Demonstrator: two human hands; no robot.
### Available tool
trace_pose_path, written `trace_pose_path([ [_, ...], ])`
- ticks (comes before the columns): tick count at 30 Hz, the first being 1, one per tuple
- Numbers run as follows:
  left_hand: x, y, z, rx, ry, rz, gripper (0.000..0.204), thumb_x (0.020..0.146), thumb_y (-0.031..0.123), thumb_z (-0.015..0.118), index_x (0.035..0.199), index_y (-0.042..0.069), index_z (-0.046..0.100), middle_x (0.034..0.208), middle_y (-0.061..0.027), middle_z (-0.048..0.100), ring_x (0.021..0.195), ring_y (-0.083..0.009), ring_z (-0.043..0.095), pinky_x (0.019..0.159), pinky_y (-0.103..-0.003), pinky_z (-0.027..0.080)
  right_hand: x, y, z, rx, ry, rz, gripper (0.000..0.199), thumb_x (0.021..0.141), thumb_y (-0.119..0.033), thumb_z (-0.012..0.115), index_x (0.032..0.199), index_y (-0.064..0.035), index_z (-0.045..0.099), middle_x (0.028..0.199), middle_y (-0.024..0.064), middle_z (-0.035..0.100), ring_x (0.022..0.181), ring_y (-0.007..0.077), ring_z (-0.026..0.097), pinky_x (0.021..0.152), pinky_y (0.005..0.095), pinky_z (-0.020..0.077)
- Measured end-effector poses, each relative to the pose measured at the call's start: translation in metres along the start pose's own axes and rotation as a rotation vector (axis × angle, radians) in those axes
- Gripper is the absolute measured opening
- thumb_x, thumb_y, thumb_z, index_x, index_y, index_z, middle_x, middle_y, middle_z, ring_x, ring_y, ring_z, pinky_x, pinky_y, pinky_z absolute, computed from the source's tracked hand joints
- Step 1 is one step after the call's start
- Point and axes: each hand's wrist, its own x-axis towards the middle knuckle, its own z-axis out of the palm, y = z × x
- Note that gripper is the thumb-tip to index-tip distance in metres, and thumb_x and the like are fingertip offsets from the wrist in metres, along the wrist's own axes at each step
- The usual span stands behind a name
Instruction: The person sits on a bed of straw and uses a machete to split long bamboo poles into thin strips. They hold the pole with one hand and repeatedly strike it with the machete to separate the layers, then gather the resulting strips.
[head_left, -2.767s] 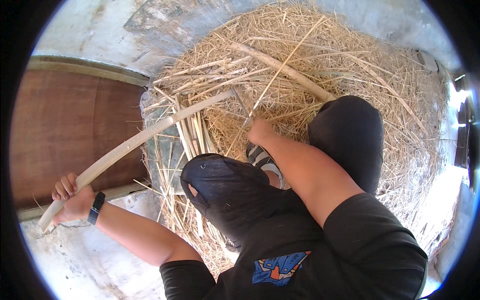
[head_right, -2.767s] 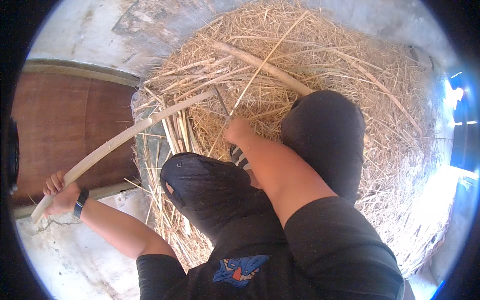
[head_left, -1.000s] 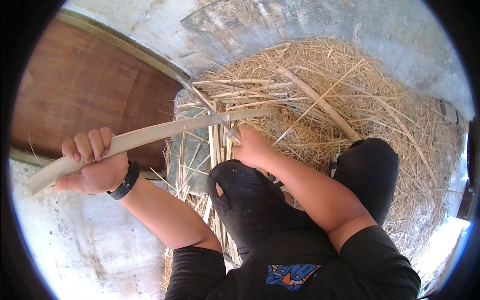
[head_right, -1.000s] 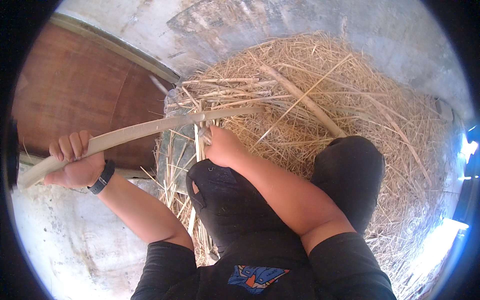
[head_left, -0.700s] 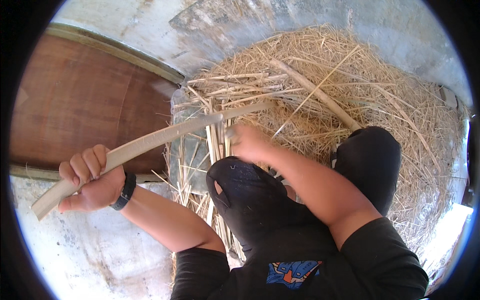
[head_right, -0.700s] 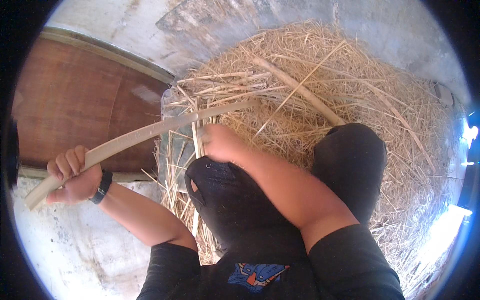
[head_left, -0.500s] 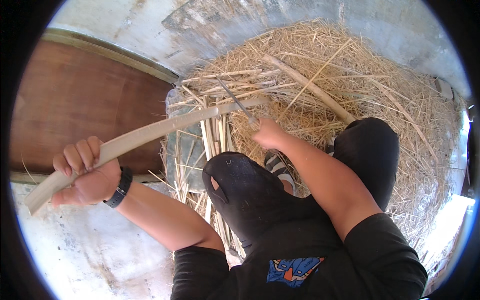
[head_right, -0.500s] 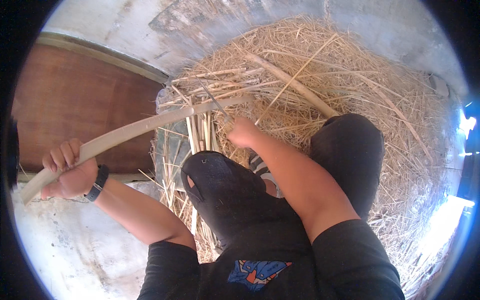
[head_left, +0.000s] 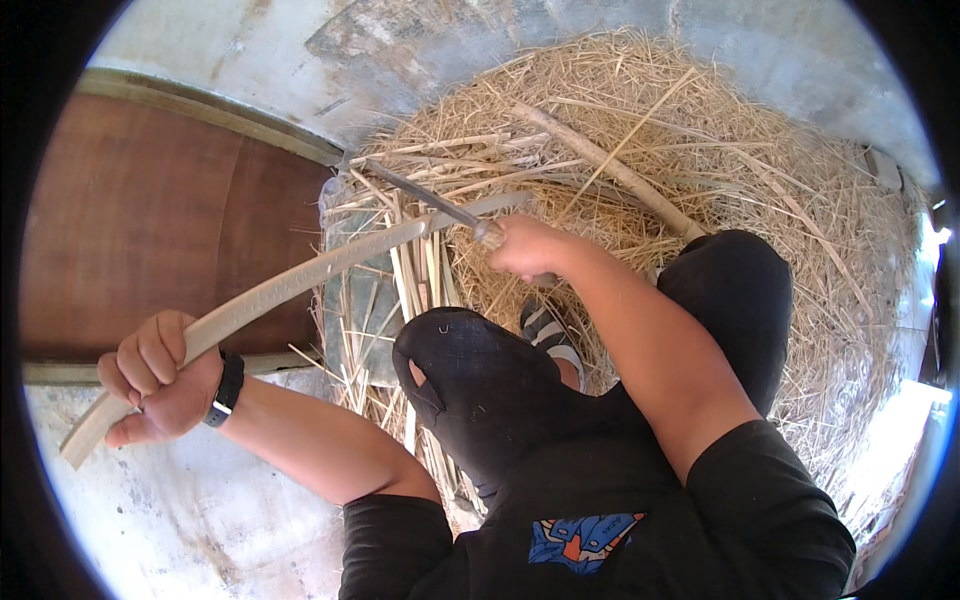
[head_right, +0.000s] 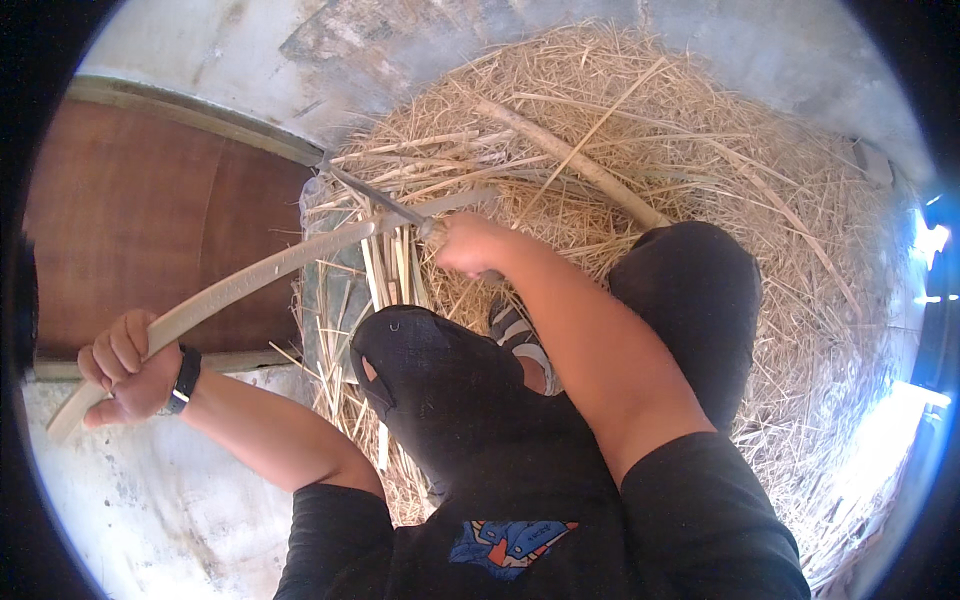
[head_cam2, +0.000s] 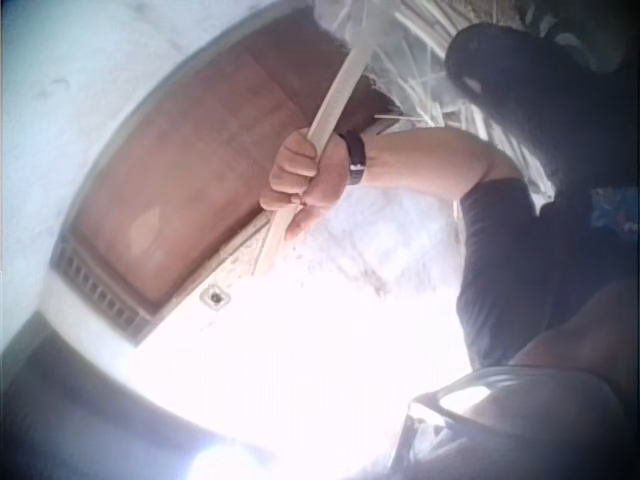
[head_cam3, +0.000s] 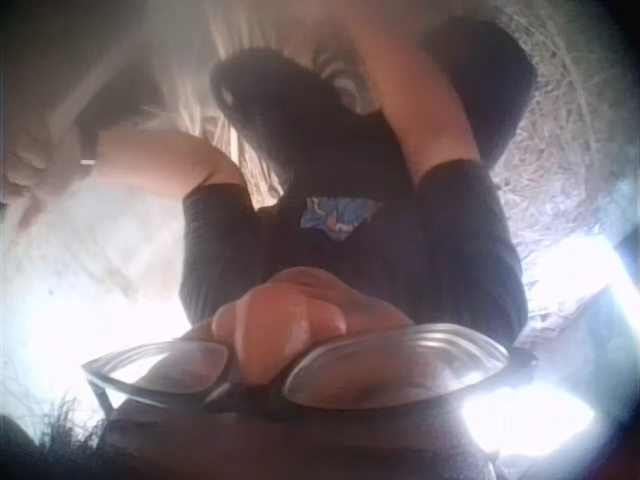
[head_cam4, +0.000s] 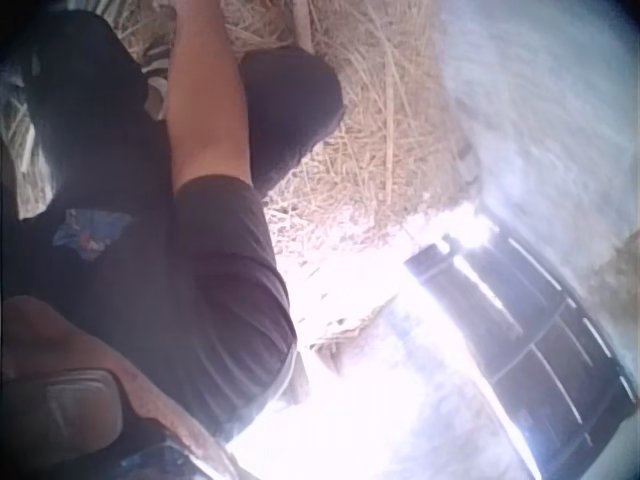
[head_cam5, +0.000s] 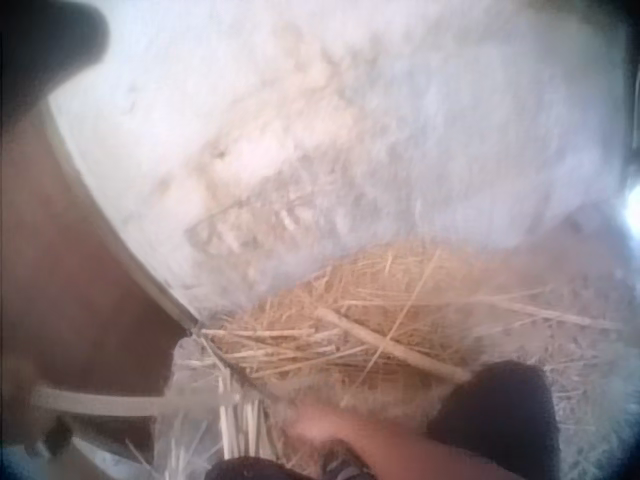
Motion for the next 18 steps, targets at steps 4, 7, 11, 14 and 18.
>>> trace_pose_path([
  [4,-0.011,0.003,-0.005,-0.001,-0.014,0.047,0.055,0.079,0.063,0.074,0.066,0.023,0.04,0.05,0.0124,0.034,0.041,-0.0006,0.024,0.044,-0.019,0.016,-0.023,-0.032,0.01,-0.163,0.015,-0.41,0.028,0.081,-0.01,0.064,0.106,0.0012,0.06,0.075,0.0116,0.062,0.061,0.0217,0.063,0.056,0.0372,0.0514],
  [7,-0.014,-0.005,0.009,-0.028,-0.076,0.077,0.05,0.08,0.048,0.08,0.066,0.023,0.039,0.049,0.0127,0.036,0.04,0.0009,0.026,0.043,-0.018,0.013,-0.012,-0.028,0.03,-0.182,0.116,-0.672,0.023,0.079,-0.009,0.065,0.1,-0.0009,0.059,0.072,0.0099,0.062,0.052,0.0187,0.059,0.05,0.0355,0.0488],
  [11,-0.017,-0.01,0.024,0.055,-0.015,0.121,0.051,0.08,0.05,0.079,0.066,0.022,0.038,0.049,0.0126,0.036,0.04,0.0005,0.025,0.044,-0.019,0.014,0.023,0.042,0.015,0.123,0.035,-0.044,0.03,0.081,-0.011,0.063,0.109,0.0016,0.059,0.071,0.0119,0.063,0.049,0.0196,0.059,0.045,0.0364,0.0465],
  [14,-0.027,-0.003,0.021,0.134,0.065,0.148,0.051,0.08,0.051,0.078,0.066,0.022,0.038,0.049,0.0124,0.035,0.041,0.0,0.025,0.044,-0.019,0.014,0.028,0.057,0.02,0.203,0.127,0.049,0.039,0.085,-0.013,0.061,0.119,0.0058,0.059,0.072,0.0151,0.065,0.047,0.0206,0.06,0.041,0.0372,0.0462],
  [18,-0.031,0.002,0.009,0.113,0.075,0.15,0.05,0.082,0.051,0.076,0.065,0.023,0.038,0.049,0.0127,0.036,0.04,0.0003,0.027,0.043,-0.018,0.015,0.02,0.019,0.037,-0.02,0.158,-0.213,0.037,0.081,-0.013,0.065,0.112,0.008,0.062,0.084,0.0229,0.068,0.069,0.0312,0.069,0.065,0.0429,0.0554],
])
